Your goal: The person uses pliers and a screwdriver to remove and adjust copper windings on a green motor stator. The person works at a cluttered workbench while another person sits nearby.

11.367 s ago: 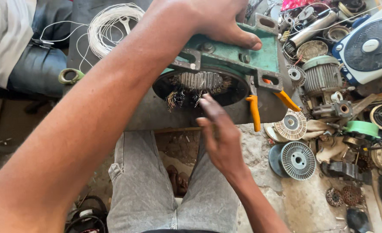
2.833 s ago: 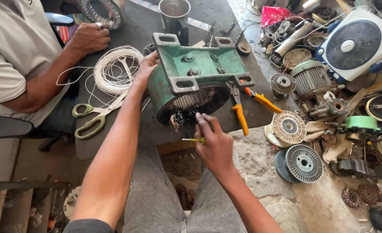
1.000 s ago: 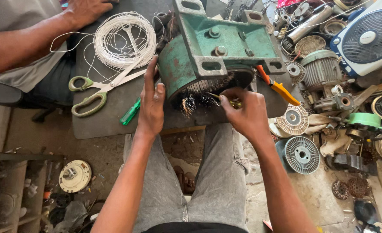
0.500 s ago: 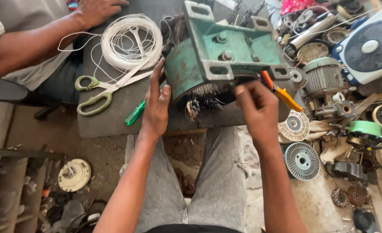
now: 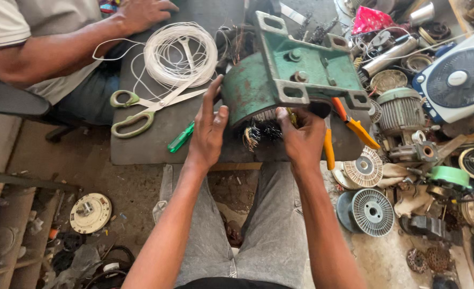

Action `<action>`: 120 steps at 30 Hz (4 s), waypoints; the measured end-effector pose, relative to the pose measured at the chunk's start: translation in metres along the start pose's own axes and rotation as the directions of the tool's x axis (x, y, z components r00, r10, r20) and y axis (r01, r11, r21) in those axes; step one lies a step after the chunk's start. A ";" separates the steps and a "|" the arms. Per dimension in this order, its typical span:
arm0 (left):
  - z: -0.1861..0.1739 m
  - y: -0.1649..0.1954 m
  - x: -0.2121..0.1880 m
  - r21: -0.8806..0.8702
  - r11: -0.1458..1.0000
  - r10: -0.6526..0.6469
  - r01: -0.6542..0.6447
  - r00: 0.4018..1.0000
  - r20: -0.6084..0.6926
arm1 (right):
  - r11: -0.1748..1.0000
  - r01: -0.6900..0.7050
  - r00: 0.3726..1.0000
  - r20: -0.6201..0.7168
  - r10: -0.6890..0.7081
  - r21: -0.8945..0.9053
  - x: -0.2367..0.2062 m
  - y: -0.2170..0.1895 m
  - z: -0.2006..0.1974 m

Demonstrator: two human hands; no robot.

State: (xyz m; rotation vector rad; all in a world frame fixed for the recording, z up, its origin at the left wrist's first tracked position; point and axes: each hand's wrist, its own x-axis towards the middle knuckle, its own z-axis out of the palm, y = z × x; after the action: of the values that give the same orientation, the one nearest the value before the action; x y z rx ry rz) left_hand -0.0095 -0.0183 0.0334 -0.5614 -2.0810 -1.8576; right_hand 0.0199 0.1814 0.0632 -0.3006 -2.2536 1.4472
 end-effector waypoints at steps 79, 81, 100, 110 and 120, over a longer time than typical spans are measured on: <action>0.043 0.024 -0.185 -0.102 0.836 -0.531 0.539 0.842 0.094 | 0.725 0.448 0.883 0.133 -0.449 -0.524 0.113 0.062 -0.110; 0.049 0.024 -0.178 -0.104 0.861 -0.490 0.499 0.866 0.098 | 0.778 0.408 0.888 0.010 -0.460 -0.478 0.106 0.055 -0.122; 0.065 0.167 0.121 0.420 0.769 0.342 -0.482 0.865 0.367 | 0.936 -0.042 0.957 -0.257 0.138 0.349 -0.010 0.001 -0.149; 0.031 0.133 0.115 0.431 0.784 0.336 -0.448 0.889 0.313 | 0.576 -0.258 0.963 0.253 0.090 0.776 -0.096 -0.023 -0.137; 0.028 0.130 0.114 0.409 0.818 0.315 -0.405 0.910 0.270 | 0.208 -0.776 0.629 0.757 0.177 0.596 -0.101 -0.017 -0.073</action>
State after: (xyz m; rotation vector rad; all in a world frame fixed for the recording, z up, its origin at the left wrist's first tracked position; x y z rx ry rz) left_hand -0.0471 0.0312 0.1971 -0.9567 -2.2307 -1.0846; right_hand 0.1448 0.1919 0.0791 -0.2912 -1.1990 3.2799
